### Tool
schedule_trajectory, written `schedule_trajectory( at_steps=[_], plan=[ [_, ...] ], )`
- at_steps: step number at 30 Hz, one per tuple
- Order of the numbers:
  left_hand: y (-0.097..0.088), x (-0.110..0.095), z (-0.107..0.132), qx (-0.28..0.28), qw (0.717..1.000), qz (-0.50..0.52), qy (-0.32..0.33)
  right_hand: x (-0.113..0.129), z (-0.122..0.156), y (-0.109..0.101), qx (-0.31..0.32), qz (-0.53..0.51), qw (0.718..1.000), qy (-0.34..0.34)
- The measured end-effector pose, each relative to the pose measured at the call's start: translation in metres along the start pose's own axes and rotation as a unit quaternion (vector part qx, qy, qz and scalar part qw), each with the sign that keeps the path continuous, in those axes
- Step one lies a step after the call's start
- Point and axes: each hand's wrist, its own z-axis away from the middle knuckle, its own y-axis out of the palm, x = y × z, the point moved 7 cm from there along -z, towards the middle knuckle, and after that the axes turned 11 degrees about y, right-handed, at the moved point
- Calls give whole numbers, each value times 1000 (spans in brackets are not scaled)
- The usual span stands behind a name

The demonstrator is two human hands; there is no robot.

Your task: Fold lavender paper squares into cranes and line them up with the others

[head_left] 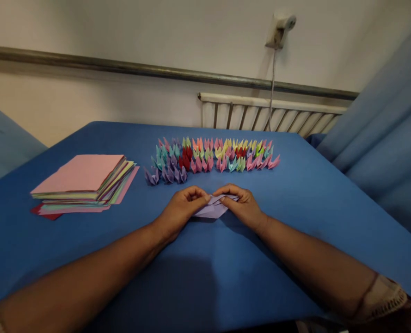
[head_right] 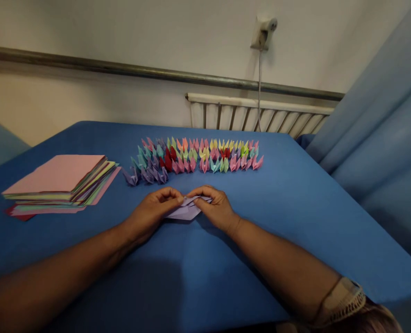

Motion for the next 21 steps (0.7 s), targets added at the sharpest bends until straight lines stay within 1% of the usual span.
schedule_trajectory(
  at_steps=[2,4,6,8,11,13,17,21],
  plan=[
    [-1,3,0,-14,1000,20,-11,0,0,-1,7,-6,1000,3],
    [-4,4,-1,-37,999,30,-7,0,0,-2,23,-21,999,7],
    [-9,3,-2,-66,998,20,13,-2,0,-1,38,-41,998,16],
    [-12,0,-2,-85,996,-4,40,-5,0,1,41,-56,997,32],
    [-11,-4,-2,-82,994,-28,66,-12,-1,0,5,-55,996,63],
    [-8,-5,-1,-72,995,-17,63,-18,-3,-1,-23,-54,994,89],
    [-6,-2,-1,-63,996,52,38,-24,-7,-9,-59,-95,986,122],
    [-9,3,-3,-66,990,124,23,-24,-10,-17,-84,-129,981,116]
  ],
)
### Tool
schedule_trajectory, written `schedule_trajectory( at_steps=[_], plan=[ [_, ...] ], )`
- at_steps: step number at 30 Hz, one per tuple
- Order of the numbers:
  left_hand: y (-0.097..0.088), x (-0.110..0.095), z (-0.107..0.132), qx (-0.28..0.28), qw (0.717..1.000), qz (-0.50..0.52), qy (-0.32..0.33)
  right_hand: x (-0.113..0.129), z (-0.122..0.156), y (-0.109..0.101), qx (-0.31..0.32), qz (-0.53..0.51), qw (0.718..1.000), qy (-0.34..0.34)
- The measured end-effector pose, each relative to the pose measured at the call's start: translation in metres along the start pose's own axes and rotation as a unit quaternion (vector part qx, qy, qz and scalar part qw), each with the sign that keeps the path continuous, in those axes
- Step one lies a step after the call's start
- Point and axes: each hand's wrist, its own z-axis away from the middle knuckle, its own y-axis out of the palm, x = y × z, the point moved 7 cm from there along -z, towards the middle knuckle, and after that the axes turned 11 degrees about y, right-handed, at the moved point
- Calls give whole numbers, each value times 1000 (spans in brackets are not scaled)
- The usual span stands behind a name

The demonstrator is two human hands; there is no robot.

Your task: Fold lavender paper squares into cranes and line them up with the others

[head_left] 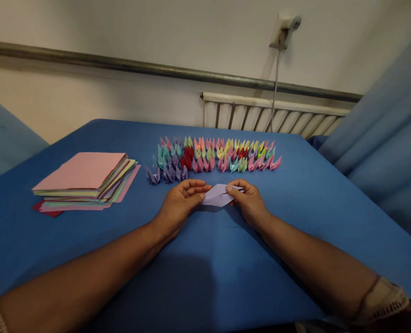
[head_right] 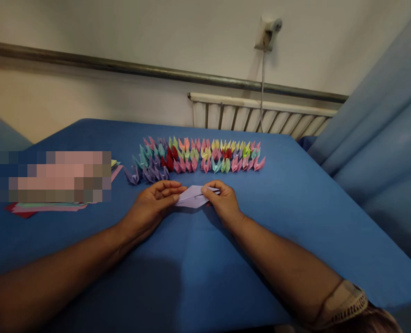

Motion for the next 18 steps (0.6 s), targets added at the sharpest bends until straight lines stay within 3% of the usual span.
schedule_trajectory(
  at_steps=[6,12,15,18],
  plan=[
    [0,-1,0,4,1000,-5,-14,4,2,0,-2,47,998,-33],
    [11,0,6,74,991,-105,-35,8,9,11,19,98,994,-43],
    [15,6,9,88,990,-92,-65,7,9,12,33,93,995,-28],
    [13,8,9,68,991,-78,-82,4,7,12,63,38,997,-16]
  ],
)
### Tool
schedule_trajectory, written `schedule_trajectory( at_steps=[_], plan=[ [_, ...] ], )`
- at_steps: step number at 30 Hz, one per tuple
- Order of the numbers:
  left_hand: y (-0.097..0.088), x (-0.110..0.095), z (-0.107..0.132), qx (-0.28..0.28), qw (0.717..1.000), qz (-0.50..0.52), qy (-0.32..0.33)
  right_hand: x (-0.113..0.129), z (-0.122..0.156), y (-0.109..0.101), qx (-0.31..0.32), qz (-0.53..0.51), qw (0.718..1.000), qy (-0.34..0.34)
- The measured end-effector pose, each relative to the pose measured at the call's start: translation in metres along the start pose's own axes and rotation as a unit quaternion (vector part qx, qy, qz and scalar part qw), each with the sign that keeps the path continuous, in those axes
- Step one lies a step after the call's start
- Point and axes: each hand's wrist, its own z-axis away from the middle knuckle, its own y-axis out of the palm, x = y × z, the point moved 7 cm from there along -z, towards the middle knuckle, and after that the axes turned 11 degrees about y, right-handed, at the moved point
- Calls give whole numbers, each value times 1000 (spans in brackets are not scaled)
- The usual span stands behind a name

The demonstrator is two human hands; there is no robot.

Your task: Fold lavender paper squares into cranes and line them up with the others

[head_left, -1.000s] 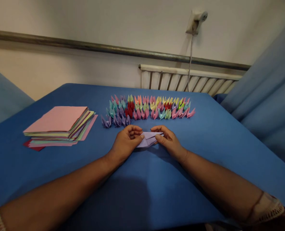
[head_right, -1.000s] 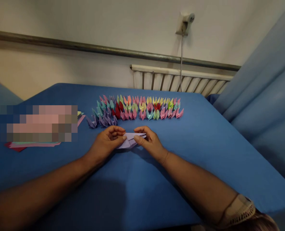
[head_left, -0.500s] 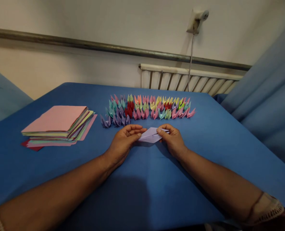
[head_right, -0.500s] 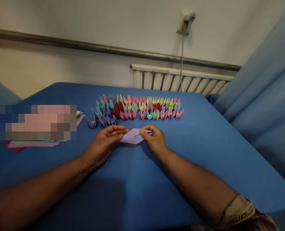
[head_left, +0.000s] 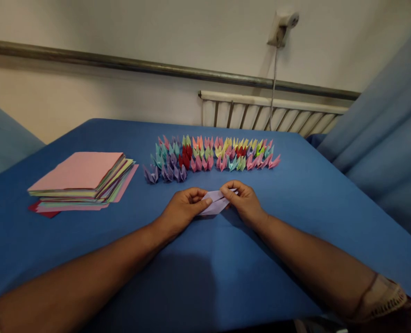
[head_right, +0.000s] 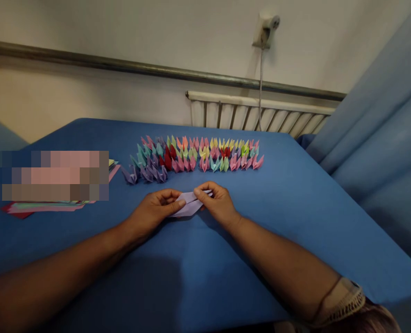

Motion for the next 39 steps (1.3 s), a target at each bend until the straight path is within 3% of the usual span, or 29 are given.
schedule_trajectory(
  at_steps=[6,12,16,22,28,39],
  plan=[
    [-9,2,-2,-39,999,29,-3,-6,0,18,106,-47,993,1],
    [-4,3,-1,-9,1000,-11,20,-13,-2,17,66,-4,997,25],
    [2,-3,2,18,998,-32,50,-11,-3,16,52,4,999,15],
    [2,-1,2,14,998,-40,40,-11,-2,15,9,10,1000,-10],
    [-2,4,-1,8,998,-45,34,-4,0,16,44,9,999,4],
    [2,0,1,49,992,-105,58,8,4,10,0,0,1000,-7]
  ],
)
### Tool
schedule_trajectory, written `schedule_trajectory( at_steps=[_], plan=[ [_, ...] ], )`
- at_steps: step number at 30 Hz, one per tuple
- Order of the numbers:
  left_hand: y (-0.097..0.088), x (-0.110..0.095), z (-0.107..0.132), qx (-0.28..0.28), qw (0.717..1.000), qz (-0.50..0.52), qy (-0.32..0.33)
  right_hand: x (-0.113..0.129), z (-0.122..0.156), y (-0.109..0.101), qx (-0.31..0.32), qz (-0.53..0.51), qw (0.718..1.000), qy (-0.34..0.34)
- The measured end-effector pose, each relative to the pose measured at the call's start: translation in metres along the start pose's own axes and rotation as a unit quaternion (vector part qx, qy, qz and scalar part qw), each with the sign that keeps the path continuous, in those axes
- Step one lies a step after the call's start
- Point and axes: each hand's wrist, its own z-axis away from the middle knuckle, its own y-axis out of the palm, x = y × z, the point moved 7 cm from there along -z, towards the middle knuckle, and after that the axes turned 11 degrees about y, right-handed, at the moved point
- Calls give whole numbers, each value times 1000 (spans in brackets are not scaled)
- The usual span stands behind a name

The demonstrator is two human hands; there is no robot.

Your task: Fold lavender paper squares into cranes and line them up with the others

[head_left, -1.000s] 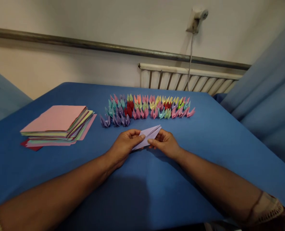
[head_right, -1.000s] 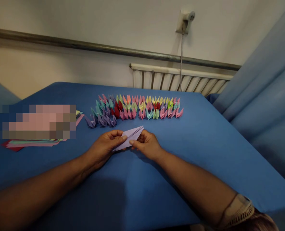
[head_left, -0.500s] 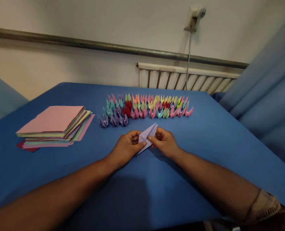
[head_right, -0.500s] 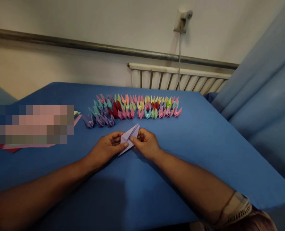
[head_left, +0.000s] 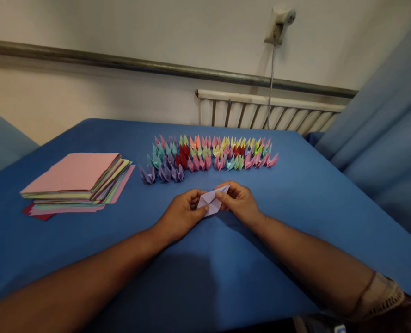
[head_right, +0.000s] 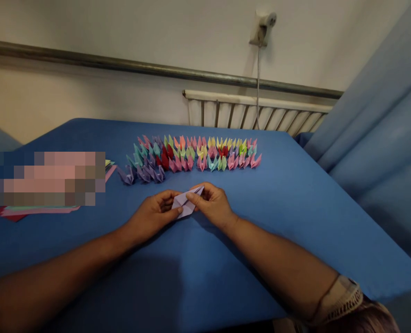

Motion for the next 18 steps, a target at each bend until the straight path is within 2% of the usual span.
schedule_trajectory(
  at_steps=[4,8,11,14,18],
  plan=[
    [0,-3,-1,6,1000,-25,0,-5,-4,-6,-31,0,999,24],
    [-3,0,-5,28,999,-43,-8,-18,-13,-12,-23,32,997,67],
    [-7,-1,-7,60,988,-141,29,-26,-16,-18,-29,111,991,76],
    [-12,-6,-6,78,947,-302,83,-25,-14,-19,-34,228,972,45],
    [0,-15,0,134,871,-440,175,-17,-7,-15,-31,373,927,24]
  ],
)
